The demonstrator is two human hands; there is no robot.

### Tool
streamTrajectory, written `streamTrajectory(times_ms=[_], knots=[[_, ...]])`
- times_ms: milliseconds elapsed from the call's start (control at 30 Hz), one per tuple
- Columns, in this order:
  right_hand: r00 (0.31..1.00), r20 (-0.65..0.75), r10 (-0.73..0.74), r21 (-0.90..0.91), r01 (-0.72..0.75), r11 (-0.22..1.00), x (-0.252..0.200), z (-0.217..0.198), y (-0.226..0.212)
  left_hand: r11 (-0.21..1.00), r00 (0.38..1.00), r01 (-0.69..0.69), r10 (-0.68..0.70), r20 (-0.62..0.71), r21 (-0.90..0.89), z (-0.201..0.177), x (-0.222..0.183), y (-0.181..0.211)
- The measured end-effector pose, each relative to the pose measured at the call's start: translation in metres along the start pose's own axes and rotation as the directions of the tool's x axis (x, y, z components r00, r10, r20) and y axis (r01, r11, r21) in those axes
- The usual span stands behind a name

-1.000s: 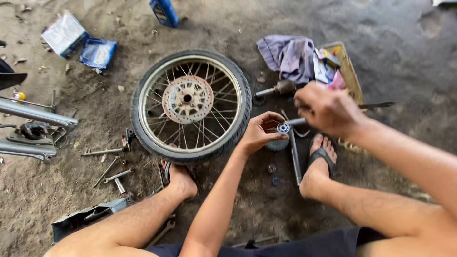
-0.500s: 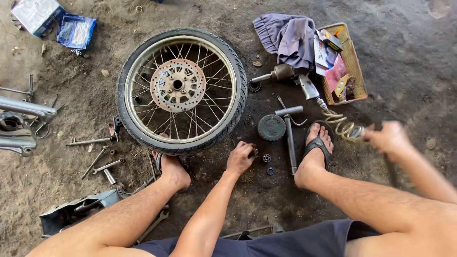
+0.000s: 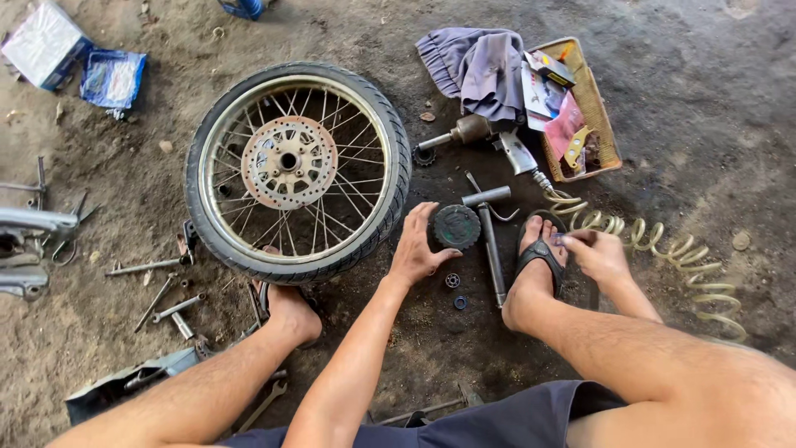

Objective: The person works on a motorcycle wheel, handling small bearings and components, using a cloth to wipe parts, and using a hammer with a punch to drive components into the hub.

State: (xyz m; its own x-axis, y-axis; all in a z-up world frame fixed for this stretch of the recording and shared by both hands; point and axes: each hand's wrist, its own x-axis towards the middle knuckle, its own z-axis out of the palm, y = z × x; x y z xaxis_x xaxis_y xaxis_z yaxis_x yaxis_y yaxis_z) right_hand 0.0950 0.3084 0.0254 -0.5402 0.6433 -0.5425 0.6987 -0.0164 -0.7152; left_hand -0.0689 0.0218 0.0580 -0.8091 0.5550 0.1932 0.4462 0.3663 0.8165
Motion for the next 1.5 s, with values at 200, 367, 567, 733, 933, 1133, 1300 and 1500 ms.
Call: streamTrajectory(times_ms=[200,367,567,733,933,1133,1300,1500], knots=[[0.666,0.721,-0.189,-0.480,0.677,0.558,-0.007,0.074,-0.058,0.988,0.953,0.139,-0.154,0.261,0.074,0.015,0.000,-0.005],[0.545,0.838,-0.033,-0.514,0.808,0.287,0.014,0.129,-0.029,0.955,0.903,0.263,-0.295,0.314,0.139,0.016,0.002,-0.009],[0.562,0.827,-0.027,-0.555,0.823,0.125,0.013,0.137,-0.029,0.959,0.912,0.269,-0.282,0.298,0.084,0.019,0.001,-0.010],[0.683,0.711,-0.168,-0.646,0.728,0.230,0.006,0.093,-0.048,0.943,0.919,0.325,-0.296,0.261,-0.076,0.022,0.002,-0.004],[0.961,0.059,-0.269,-0.797,0.208,0.567,0.019,0.002,0.000,0.950,0.970,0.225,-0.197,0.145,-0.217,0.022,0.002,-0.004],[0.895,0.206,-0.395,-0.720,0.412,0.559,-0.058,-0.028,-0.161,0.922,0.989,0.116,-0.143,-0.048,-0.370,0.001,0.036,0.054],[0.753,0.606,-0.258,-0.570,0.637,0.520,-0.117,-0.017,-0.301,0.964,0.931,-0.262,0.265,-0.251,0.048,-0.032,0.076,0.109],[0.774,0.550,-0.313,-0.559,0.620,0.551,-0.148,0.020,-0.348,0.860,0.809,-0.398,0.493,-0.319,0.319,-0.089,0.096,0.128]])
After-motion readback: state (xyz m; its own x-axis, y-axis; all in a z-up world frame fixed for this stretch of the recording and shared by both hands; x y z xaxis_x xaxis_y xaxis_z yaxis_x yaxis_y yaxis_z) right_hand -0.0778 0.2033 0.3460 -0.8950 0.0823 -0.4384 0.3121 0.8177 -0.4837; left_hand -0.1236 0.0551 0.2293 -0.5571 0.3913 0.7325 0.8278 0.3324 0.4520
